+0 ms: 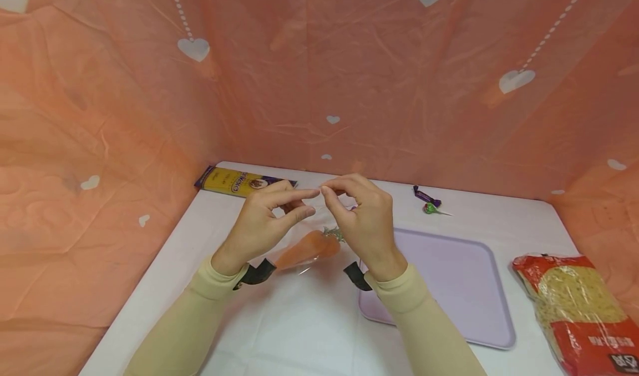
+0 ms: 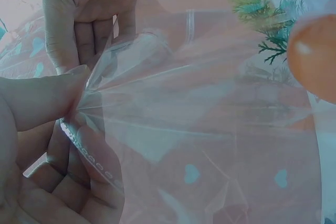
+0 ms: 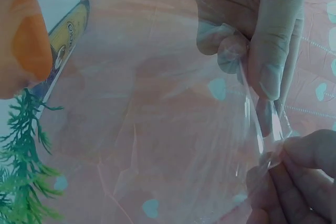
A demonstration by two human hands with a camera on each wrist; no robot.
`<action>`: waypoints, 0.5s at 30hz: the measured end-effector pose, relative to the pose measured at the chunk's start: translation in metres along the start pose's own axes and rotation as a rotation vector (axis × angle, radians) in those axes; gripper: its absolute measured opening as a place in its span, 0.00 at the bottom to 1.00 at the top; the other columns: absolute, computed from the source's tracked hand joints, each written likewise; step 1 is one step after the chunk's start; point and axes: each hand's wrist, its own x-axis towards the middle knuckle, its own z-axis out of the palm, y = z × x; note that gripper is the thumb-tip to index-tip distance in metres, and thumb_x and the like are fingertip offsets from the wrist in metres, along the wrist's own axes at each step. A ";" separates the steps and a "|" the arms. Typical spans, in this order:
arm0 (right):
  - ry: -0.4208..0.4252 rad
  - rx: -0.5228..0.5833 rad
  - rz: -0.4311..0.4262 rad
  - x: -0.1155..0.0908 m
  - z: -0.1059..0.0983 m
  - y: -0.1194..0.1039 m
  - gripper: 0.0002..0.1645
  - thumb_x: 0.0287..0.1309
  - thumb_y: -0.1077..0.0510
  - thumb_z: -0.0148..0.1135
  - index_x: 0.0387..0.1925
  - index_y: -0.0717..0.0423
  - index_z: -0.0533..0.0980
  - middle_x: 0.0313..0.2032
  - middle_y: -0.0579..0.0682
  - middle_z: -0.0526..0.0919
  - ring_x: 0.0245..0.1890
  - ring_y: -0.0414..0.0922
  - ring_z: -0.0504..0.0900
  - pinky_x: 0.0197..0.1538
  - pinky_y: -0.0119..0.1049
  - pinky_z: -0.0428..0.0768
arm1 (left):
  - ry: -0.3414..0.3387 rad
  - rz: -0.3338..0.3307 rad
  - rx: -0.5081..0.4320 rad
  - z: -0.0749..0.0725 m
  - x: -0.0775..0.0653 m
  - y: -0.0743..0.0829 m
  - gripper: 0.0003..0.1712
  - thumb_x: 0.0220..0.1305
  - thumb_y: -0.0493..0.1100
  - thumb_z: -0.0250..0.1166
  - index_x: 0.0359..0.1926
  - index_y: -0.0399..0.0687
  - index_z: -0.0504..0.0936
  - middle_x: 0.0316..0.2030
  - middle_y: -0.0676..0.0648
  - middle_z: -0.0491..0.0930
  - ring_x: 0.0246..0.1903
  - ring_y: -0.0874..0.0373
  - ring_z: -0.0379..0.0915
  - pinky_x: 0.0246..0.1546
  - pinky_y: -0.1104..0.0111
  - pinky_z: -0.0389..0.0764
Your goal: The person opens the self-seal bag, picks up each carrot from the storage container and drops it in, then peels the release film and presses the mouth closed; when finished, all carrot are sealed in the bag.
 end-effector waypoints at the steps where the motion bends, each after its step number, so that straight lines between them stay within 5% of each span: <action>1: 0.005 0.001 0.004 0.000 0.000 0.001 0.04 0.61 0.55 0.71 0.35 0.50 0.88 0.34 0.42 0.89 0.35 0.36 0.84 0.44 0.29 0.82 | -0.001 -0.001 0.001 0.000 0.000 0.000 0.16 0.63 0.43 0.72 0.53 0.52 0.88 0.26 0.57 0.75 0.28 0.67 0.76 0.32 0.73 0.83; 15: 0.143 0.101 0.267 -0.001 -0.023 0.019 0.07 0.62 0.51 0.70 0.38 0.48 0.88 0.34 0.44 0.89 0.34 0.35 0.85 0.43 0.26 0.83 | 0.048 -0.005 -0.028 -0.001 0.001 -0.005 0.17 0.62 0.41 0.73 0.53 0.52 0.88 0.30 0.57 0.79 0.29 0.65 0.77 0.33 0.72 0.83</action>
